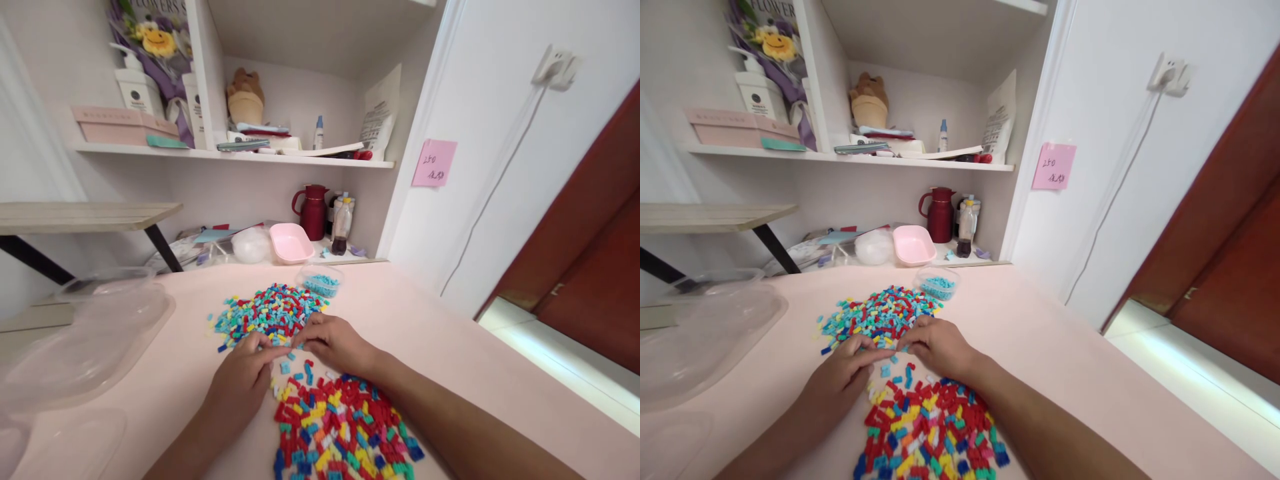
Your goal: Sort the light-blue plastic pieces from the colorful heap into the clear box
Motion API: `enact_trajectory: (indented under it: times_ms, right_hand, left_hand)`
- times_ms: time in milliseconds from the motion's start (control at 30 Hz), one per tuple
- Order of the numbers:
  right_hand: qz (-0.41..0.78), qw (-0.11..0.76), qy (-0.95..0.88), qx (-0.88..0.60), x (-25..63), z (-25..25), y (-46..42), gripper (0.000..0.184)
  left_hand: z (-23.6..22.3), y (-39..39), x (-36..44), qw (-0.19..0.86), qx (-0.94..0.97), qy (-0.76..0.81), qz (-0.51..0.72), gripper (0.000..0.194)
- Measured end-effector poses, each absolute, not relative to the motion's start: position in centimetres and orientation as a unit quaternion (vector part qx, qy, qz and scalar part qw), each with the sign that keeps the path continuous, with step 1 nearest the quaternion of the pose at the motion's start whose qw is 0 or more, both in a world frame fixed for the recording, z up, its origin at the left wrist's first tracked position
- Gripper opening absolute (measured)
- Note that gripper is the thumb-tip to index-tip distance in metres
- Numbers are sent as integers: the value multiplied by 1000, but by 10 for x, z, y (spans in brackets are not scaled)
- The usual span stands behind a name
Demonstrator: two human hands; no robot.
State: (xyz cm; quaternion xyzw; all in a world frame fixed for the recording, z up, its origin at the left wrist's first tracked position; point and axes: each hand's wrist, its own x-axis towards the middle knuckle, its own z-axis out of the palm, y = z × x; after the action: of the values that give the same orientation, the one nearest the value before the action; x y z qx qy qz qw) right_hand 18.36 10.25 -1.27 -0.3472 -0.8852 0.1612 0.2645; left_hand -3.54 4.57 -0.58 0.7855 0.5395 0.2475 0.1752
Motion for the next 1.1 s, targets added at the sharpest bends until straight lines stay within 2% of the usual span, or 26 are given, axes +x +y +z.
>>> enact_trajectory:
  times_ms: [267, 467, 533, 667, 800, 967, 1100]
  right_hand:
    - [289, 309, -829, -365, 186, -7, 105, 16]
    - [413, 332, -762, -373, 200, 10, 111, 19]
    - [400, 366, -735, -407, 207, 20, 124, 22]
    - [258, 450, -702, -488, 219, 38, 160, 27]
    - [192, 446, -685, -544, 225, 40, 180, 32]
    - [283, 493, -645, -511, 219, 25, 152, 30]
    - [391, 440, -670, -452, 207, 8, 113, 28]
  left_hand:
    - [-9, 50, -39, 199, 738, 576, 290, 39]
    - [-13, 54, -42, 223, 721, 573, 321, 36]
    - [-14, 54, -42, 228, 717, 569, 332, 34]
    - [-16, 54, -42, 221, 714, 567, 347, 35]
    - [-17, 54, -42, 228, 710, 567, 350, 36]
    - [-17, 54, -42, 232, 709, 566, 351, 36]
    - [-14, 52, -42, 237, 706, 570, 347, 35]
